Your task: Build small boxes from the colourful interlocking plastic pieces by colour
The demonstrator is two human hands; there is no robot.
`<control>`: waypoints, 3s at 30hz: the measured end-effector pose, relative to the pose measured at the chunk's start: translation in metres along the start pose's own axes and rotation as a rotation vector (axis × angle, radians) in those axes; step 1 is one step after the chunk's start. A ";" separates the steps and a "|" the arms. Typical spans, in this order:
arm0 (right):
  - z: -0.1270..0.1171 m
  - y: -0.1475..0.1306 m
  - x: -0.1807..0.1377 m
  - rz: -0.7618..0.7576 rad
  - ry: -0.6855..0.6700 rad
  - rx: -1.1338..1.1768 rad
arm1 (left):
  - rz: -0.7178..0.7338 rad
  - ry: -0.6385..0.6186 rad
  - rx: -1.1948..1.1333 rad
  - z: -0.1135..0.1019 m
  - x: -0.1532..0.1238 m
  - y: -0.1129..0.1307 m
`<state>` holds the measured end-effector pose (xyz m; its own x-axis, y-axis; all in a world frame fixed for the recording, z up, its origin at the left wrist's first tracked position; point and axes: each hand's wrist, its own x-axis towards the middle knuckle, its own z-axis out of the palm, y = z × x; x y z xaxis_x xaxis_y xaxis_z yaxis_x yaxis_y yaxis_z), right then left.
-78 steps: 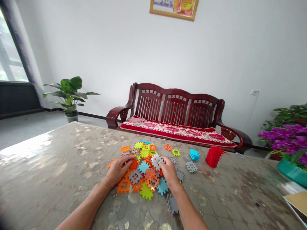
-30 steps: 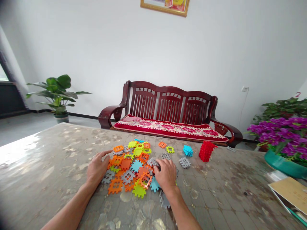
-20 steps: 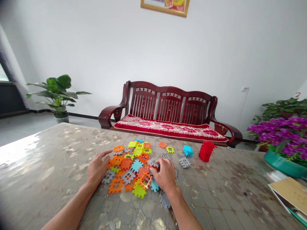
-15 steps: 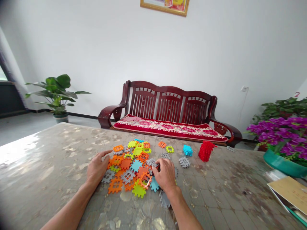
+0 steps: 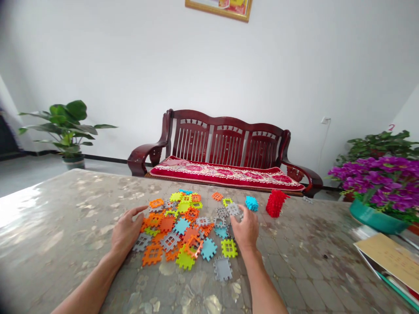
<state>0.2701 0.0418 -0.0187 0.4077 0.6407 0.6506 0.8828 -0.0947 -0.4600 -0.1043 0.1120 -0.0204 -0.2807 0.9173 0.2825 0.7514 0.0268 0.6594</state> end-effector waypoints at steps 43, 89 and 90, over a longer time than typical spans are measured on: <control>-0.017 0.036 0.002 0.300 -0.254 -0.498 | -0.039 -0.056 -0.022 -0.001 0.001 0.001; 0.020 -0.083 -0.027 -0.144 -0.549 -0.038 | -0.037 -0.166 0.028 0.002 0.002 -0.001; 0.020 -0.083 -0.028 -0.143 -0.542 -0.039 | -0.037 -0.169 0.025 0.003 0.001 -0.001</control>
<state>0.1808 0.0469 -0.0102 0.1143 0.9482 0.2963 0.9327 0.0002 -0.3606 -0.1038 0.1143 -0.0223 -0.2058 0.9691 0.1363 0.7576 0.0697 0.6490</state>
